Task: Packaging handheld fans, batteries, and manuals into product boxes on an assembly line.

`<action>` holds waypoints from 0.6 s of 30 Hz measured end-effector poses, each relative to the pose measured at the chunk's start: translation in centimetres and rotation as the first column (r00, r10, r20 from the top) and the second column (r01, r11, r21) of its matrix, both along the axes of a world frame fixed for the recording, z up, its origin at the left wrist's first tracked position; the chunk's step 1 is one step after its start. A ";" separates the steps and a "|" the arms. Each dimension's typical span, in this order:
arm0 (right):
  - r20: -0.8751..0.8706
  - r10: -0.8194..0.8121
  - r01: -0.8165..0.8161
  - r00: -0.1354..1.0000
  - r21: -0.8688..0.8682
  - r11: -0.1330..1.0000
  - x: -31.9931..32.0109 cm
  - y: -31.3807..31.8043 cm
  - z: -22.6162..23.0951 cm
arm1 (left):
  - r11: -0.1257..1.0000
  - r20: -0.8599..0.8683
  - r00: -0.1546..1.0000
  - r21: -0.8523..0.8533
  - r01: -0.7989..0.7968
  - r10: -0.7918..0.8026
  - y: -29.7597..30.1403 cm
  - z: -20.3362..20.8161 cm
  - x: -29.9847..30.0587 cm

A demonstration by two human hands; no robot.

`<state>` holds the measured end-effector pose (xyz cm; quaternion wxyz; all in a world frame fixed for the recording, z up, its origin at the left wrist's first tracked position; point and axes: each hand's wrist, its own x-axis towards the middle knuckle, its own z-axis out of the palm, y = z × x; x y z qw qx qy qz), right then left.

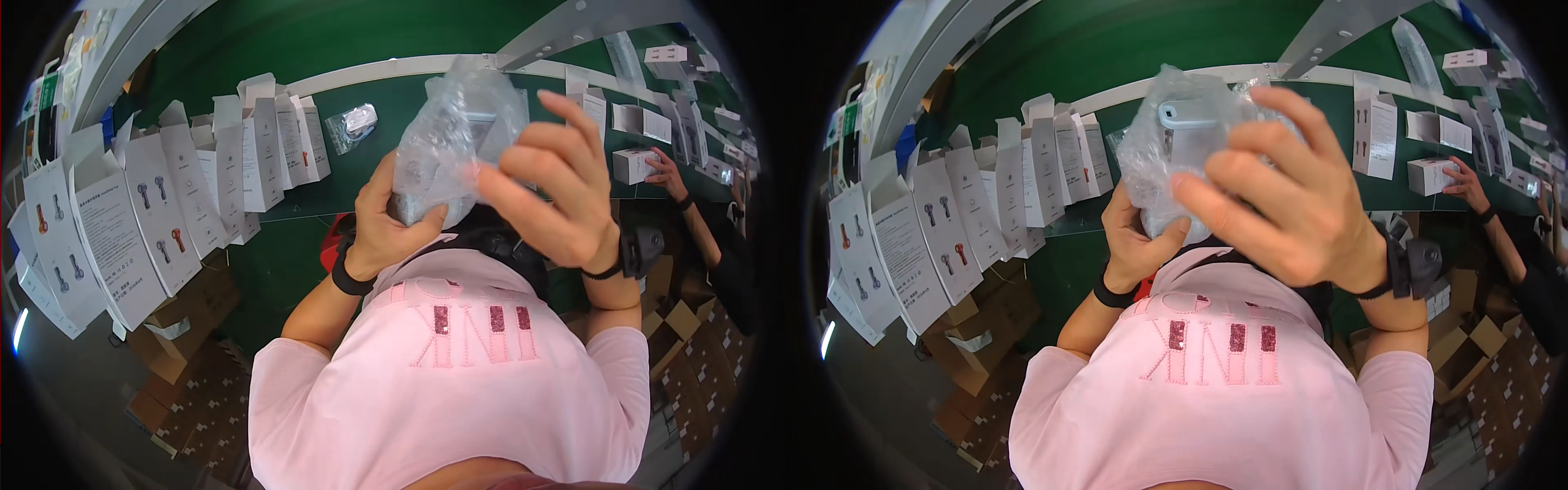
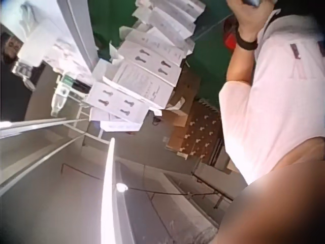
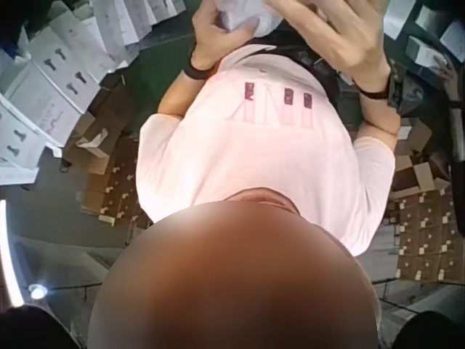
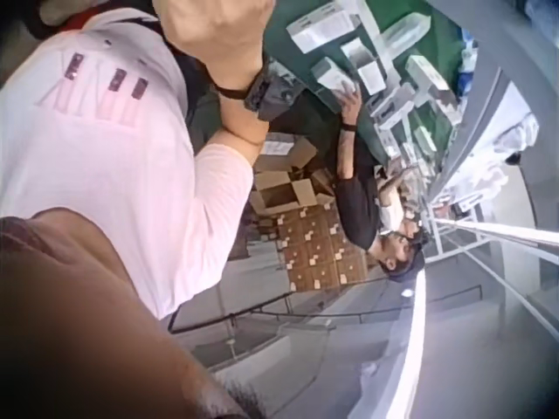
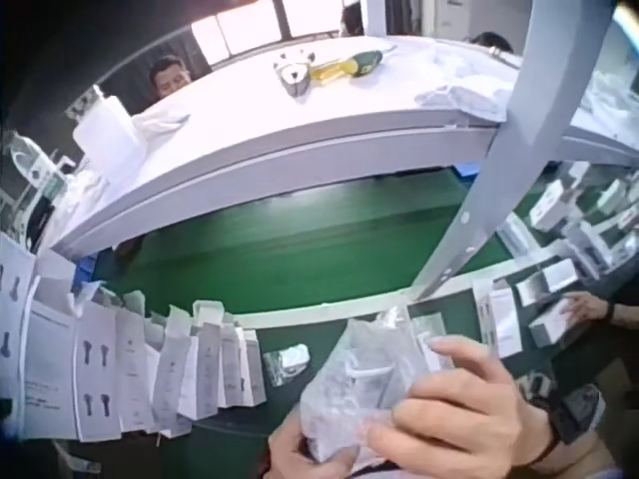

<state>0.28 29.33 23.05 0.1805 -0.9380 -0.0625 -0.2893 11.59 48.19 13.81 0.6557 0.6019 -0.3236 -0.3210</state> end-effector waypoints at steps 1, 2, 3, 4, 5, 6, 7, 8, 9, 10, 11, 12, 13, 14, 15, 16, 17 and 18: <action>0.013 -0.030 0.030 0.999 0.000 1.000 0.0 1.3 -0.1 | 0.998 -0.050 0.997 -0.031 0.053 -0.054 0.3 0.1 0.2; 0.010 -0.030 0.030 1.000 -0.003 1.000 0.1 2.1 -0.1 | 0.992 -0.099 0.989 -0.063 0.105 -0.111 0.6 0.2 0.3; 0.017 -0.050 0.049 0.999 0.011 0.999 0.2 2.7 0.1 | 0.992 -0.101 0.988 -0.067 0.108 -0.114 0.8 0.4 0.4; 0.025 -0.071 0.070 0.997 0.025 0.997 0.3 3.1 0.2 | 0.986 -0.184 0.970 -0.078 0.145 -0.158 1.0 0.6 0.4; 0.022 -0.077 0.076 0.997 0.023 0.997 0.2 3.4 0.3 | 0.979 -0.265 0.943 -0.092 0.183 -0.201 1.2 0.7 0.5; 0.033 -0.108 0.108 0.994 0.020 0.994 0.1 3.7 0.4 | 0.978 -0.266 0.942 -0.092 0.188 -0.206 1.2 0.8 0.5; 0.045 -0.141 0.140 0.989 0.019 0.990 0.0 3.9 0.4 | 0.968 -0.543 0.802 -0.133 0.211 -0.250 1.1 0.8 0.4; 0.044 -0.148 0.148 0.988 0.019 0.989 -0.2 4.1 0.3 | 0.959 -0.766 0.581 -0.177 0.222 -0.276 1.0 0.8 0.3; 0.062 -0.199 0.198 0.978 0.031 0.980 -0.3 4.3 0.2 | 0.957 -0.766 0.578 -0.176 0.231 -0.280 1.0 0.8 -0.2; 0.080 -0.251 0.248 0.965 0.044 0.968 -0.5 4.4 0.1 | 0.954 -0.869 0.414 -0.188 0.232 -0.272 1.0 0.9 -0.9; 0.080 -0.262 0.259 0.962 0.046 0.965 -0.9 4.4 0.1 | 0.952 -0.939 0.233 -0.199 0.232 -0.253 0.9 0.9 -1.6; 0.086 -0.261 0.256 0.961 0.064 0.964 -1.2 4.4 0.0 | 0.949 -0.939 0.229 -0.199 0.245 -0.256 0.6 0.9 -2.2; 0.093 -0.262 0.254 0.961 0.083 0.964 -1.6 4.4 0.0 | 0.954 -0.953 0.174 -0.207 0.216 -0.246 0.3 0.9 -2.9; 0.091 -0.277 0.270 0.957 0.083 0.959 -2.1 4.1 -0.1 | 0.959 -0.965 0.116 -0.213 0.187 -0.237 0.0 0.8 -3.4; 0.129 -0.304 0.292 0.944 0.103 0.951 -2.6 3.8 -0.3 | 0.955 -0.965 0.110 -0.214 0.203 -0.239 -0.2 0.4 -3.5; 0.165 -0.331 0.313 0.929 0.123 0.942 -3.2 3.3 -0.6 | 0.913 -0.947 0.074 -0.278 0.299 -0.313 -0.2 -0.2 -3.6; 0.005 -0.431 0.423 0.903 0.183 0.888 -4.6 2.2 -0.6 | 0.856 -0.924 0.030 -0.341 0.388 -0.381 -0.4 -0.6 -3.7; 0.127 -0.459 0.298 0.880 0.604 0.739 -4.2 1.7 -2.5 | 0.857 -0.942 0.048 -0.281 0.432 -0.333 -1.2 -0.4 -4.3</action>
